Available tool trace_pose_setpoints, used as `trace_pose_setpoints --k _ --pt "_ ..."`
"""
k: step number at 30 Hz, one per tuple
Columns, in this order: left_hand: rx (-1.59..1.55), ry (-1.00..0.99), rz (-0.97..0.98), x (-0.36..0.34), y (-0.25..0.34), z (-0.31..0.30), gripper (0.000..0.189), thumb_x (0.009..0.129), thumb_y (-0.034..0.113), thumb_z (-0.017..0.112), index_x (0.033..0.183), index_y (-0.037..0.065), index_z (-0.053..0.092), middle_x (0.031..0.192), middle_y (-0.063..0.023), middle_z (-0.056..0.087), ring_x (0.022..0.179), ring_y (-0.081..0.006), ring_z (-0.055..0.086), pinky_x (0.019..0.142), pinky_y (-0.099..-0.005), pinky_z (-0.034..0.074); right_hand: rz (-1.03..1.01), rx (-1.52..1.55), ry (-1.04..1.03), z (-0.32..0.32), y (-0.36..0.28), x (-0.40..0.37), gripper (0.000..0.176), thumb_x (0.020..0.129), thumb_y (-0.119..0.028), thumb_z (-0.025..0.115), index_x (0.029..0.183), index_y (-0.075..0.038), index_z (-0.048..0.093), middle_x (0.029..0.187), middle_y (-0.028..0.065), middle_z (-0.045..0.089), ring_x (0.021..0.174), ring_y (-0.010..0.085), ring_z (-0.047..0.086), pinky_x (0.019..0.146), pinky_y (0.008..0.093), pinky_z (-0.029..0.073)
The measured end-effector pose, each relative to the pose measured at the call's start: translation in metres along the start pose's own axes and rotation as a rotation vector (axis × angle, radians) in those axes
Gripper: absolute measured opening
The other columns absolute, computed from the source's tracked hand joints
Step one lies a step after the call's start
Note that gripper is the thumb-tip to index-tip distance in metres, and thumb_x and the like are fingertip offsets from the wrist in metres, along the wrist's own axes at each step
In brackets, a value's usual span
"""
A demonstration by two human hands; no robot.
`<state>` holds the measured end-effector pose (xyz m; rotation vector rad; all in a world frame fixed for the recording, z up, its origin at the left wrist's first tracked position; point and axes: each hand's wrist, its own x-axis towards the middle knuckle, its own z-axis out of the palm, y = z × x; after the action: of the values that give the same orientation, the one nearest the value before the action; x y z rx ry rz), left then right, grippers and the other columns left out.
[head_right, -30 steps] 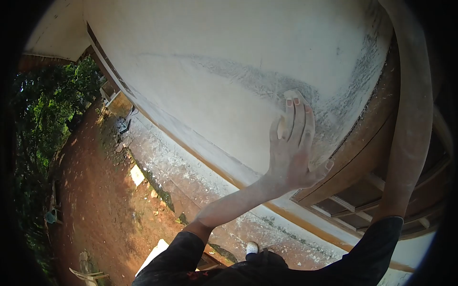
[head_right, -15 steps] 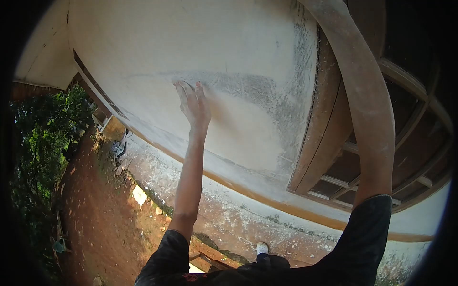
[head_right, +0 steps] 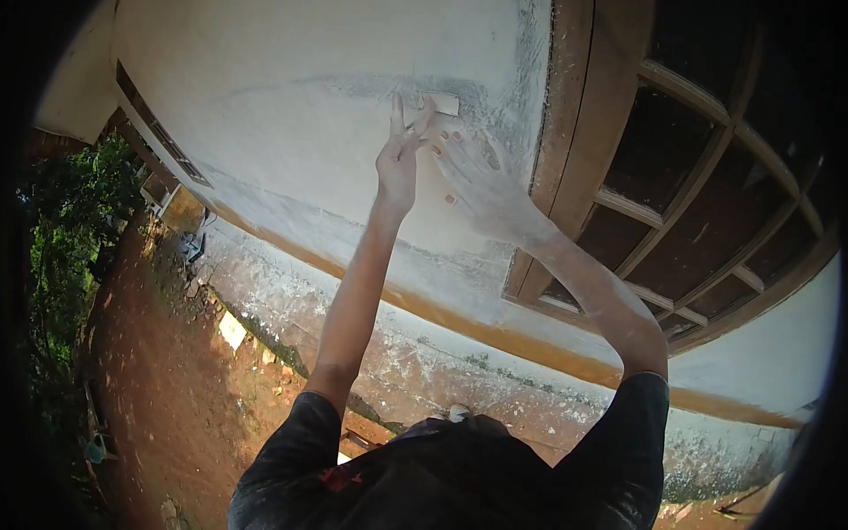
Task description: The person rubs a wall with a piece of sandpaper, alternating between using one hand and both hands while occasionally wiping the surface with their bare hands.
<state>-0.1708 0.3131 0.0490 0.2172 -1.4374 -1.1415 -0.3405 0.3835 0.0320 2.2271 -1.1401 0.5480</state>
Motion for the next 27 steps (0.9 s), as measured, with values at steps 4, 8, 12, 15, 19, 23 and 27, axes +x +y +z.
trace_pose_setpoints --k 4,8,12,15,19,23,27 --pt "0.11 -0.057 -0.051 0.0 0.003 -0.008 0.069 0.106 0.031 0.023 0.163 0.004 -0.007 0.162 -0.0171 0.039 0.152 -0.0308 0.031 0.119 -0.046 0.023 0.163 0.027 0.145 0.012 -0.006 0.013 0.078 0.094 -0.034 0.064 0.158 -0.003 0.033 0.165 0.0134 0.031 0.156 0.0265 0.022 0.123 0.0601 0.008" --pt "-0.013 0.012 -0.092 -0.002 -0.004 -0.004 0.073 0.106 0.04 0.025 0.164 0.003 -0.001 0.159 -0.0177 0.044 0.148 -0.0308 0.038 0.117 -0.0479 0.024 0.213 -0.083 0.096 0.02 -0.007 0.036 0.084 0.092 -0.04 0.066 0.159 -0.004 0.031 0.166 0.0119 0.03 0.156 0.0237 0.023 0.123 0.061 0.007" --pt "-0.123 0.038 -0.149 -0.01 0.002 -0.02 0.075 0.105 0.045 0.027 0.164 0.004 0.004 0.156 -0.0195 0.047 0.148 -0.0316 0.038 0.116 -0.0484 0.026 0.314 -0.149 0.112 0.034 -0.008 0.024 0.087 0.09 -0.04 0.068 0.16 -0.006 0.029 0.166 0.0106 0.031 0.155 0.0208 0.025 0.124 0.06 0.007" --pt "0.146 0.071 -0.177 -0.029 0.012 -0.046 0.075 0.105 0.046 0.031 0.164 0.004 0.011 0.155 -0.0213 0.047 0.147 -0.0334 0.04 0.115 -0.0468 0.029 0.423 -0.128 0.16 0.045 -0.008 0.003 0.086 0.092 -0.043 0.066 0.16 -0.006 0.029 0.166 0.0121 0.031 0.155 0.0229 0.024 0.122 0.0629 0.005" --pt "0.594 0.297 -0.075 -0.035 0.019 -0.1 0.071 0.107 0.038 0.039 0.163 0.003 0.015 0.163 -0.0237 0.032 0.151 -0.0385 0.03 0.119 -0.0529 0.024 0.62 -0.17 0.205 0.048 -0.012 -0.029 0.087 0.094 -0.046 0.063 0.159 0.0 0.028 0.166 0.0165 0.029 0.156 0.0283 0.022 0.12 0.065 0.002" --pt "0.893 0.683 0.033 0.0 0.057 -0.084 0.068 0.108 0.033 0.042 0.162 0.0 0.016 0.167 -0.0299 0.011 0.156 -0.0402 0.014 0.125 -0.051 0.016 0.693 -0.136 0.3 0.06 -0.018 -0.033 0.086 0.096 -0.048 0.06 0.158 0.001 0.029 0.166 0.0182 0.029 0.156 0.0307 0.021 0.119 0.0668 0.0" --pt "0.841 0.762 0.246 0.064 0.043 -0.064 0.076 0.107 0.038 0.047 0.163 0.002 0.012 0.169 -0.028 0.0 0.156 -0.0425 0.005 0.121 -0.0649 0.01 0.762 -0.166 0.34 0.076 -0.02 -0.022 0.084 0.098 -0.05 0.057 0.158 0.003 0.029 0.166 0.0187 0.027 0.156 0.0321 0.021 0.118 0.0674 -0.001"
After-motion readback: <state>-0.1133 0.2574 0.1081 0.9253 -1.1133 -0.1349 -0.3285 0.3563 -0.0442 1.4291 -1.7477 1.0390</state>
